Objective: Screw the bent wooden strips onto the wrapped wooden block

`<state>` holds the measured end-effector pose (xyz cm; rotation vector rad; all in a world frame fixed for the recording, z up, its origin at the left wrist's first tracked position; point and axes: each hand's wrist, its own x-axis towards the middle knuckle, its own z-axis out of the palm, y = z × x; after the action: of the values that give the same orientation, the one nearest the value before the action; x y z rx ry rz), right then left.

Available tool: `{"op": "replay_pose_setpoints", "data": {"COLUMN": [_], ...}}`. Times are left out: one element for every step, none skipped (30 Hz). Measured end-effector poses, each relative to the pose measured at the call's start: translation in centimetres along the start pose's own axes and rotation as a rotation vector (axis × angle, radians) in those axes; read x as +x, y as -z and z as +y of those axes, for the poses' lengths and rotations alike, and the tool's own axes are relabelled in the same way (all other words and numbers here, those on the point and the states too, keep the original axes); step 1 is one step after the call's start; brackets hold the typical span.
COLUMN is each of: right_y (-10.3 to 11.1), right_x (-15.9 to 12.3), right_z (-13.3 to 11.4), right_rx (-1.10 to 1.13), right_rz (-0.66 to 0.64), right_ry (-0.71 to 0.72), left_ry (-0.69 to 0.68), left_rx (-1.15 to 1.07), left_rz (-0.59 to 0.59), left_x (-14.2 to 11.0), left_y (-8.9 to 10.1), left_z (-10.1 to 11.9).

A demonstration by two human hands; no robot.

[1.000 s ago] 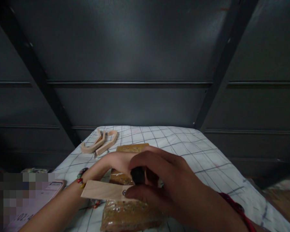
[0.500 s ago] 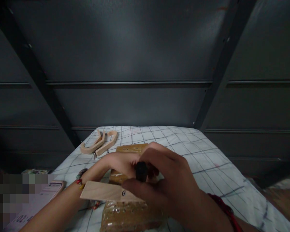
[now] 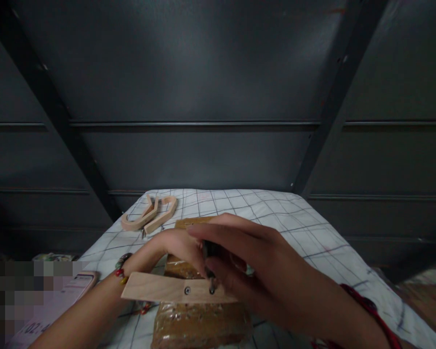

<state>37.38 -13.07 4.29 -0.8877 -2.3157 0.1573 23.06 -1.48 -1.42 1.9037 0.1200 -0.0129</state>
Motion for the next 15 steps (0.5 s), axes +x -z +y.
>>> {"op": "replay_pose_setpoints", "data": {"right_y": [0.1,0.2,0.2,0.2,0.1,0.0,-0.1,-0.2,-0.4,-0.5,-0.7,-0.9,-1.1,-1.3,-1.5], "right_x": [0.0,0.0,0.0,0.0,0.0,0.0,0.0,0.0,0.0,0.0,0.0,-0.1,-0.1,-0.2,-0.2], "right_z": [0.0,0.1,0.1,0.1,0.2,0.2,0.2,0.2,0.1,0.1,0.0,0.0,-0.1,-0.1,-0.1], "right_rx": [-0.008,-0.006,0.003,0.017,0.038,0.061,0.084,0.104,0.119,0.131,0.141,0.15,0.16,0.171,0.181], "right_rz": [-0.002,-0.001,0.002,0.007,0.009,0.014,0.025,0.04,0.063,0.089,0.118,0.145,0.168,0.186,0.196], "right_ry": [-0.004,-0.007,-0.008,-0.012,-0.02,-0.035,-0.049,-0.062,-0.073,-0.083,-0.088,-0.093,-0.1,-0.112,-0.128], "left_ry": [-0.015,-0.03,-0.039,-0.043,-0.04,-0.036,-0.038,-0.04,-0.043,-0.048,-0.048,-0.044,-0.04,-0.031,-0.019], "left_rx": [-0.041,-0.077,-0.099,-0.103,-0.099,-0.095,-0.097,-0.099,-0.098,-0.092,-0.084,-0.08,-0.079,-0.08,-0.082], "left_rz": [-0.049,-0.086,-0.103,-0.098,-0.094,-0.093,-0.098,-0.11,-0.119,-0.126,-0.13,-0.13,-0.127,-0.113,-0.099], "left_x": [0.0,0.0,0.0,0.1,0.1,0.1,0.1,0.2,0.2,0.2,0.2,0.2,0.1,0.1,0.0], "left_y": [0.1,0.1,0.2,0.3,0.3,0.3,0.3,0.3,0.3,0.3,0.3,0.3,0.2,0.2,0.1], "left_z": [-0.2,-0.4,-0.6,-0.7,-0.8,-0.8,-0.8,-0.7,-0.6,-0.5,-0.4,-0.3,-0.1,0.1,0.3]}}
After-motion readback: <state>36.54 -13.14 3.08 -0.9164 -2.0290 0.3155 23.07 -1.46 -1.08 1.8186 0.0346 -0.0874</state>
